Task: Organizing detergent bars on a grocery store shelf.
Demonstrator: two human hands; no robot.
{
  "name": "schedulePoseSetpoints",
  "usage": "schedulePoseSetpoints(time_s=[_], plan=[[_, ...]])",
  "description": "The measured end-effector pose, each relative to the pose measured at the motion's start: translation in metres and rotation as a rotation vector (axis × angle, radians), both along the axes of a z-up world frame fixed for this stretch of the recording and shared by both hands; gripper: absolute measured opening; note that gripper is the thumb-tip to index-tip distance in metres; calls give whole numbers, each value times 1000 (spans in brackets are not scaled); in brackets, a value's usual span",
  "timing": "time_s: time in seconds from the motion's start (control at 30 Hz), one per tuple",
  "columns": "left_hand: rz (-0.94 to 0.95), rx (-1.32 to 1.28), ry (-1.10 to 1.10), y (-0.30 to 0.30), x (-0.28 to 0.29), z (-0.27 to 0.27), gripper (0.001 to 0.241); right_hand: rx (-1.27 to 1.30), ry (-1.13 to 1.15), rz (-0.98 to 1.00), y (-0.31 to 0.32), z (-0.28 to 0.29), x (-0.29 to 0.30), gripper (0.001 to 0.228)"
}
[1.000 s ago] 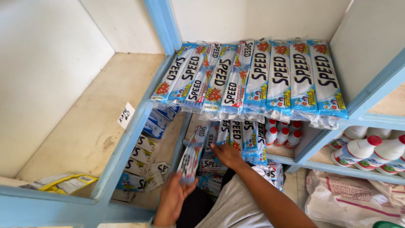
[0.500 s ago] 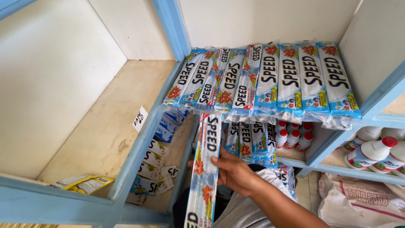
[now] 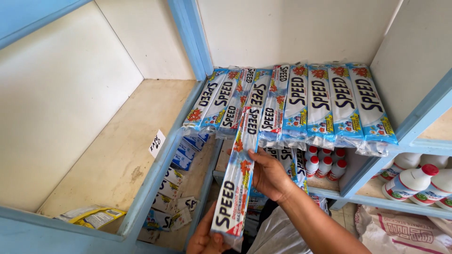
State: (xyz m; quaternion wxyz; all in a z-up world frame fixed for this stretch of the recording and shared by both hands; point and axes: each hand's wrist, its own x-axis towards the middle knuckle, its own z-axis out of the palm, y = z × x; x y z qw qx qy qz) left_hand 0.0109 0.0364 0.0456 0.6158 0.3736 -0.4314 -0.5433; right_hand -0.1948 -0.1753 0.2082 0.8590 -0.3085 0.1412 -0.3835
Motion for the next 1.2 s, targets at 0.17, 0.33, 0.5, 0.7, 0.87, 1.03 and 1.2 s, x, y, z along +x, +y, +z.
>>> schedulePoseSetpoints(time_s=[0.17,0.33,0.5,0.7,0.87,1.03,1.2], plan=[[9,129,146,-60,-31,99,75,65,-81,22,14,11,3,50],[21,75,121,-94,-33,113,67,105,-74,-18,10,-8,2,50],[1,68,60,-128,-38,134,64,12,-119,-34,2,-27,-3,49],[38,88,-4,-165,-43,142,60,-33,-67,-105,1,-13,-8,59],[225,5,-200,-192,-46,132,50,-66,-23,-107,-1,-16,-11,61],[686,-209,-961,-193,-66,175,38,-52,18,-106,-4,-35,-11,61],[725,-406,-1223,-205,-71,195,23,-95,88,-123,-5,-29,-12,63]])
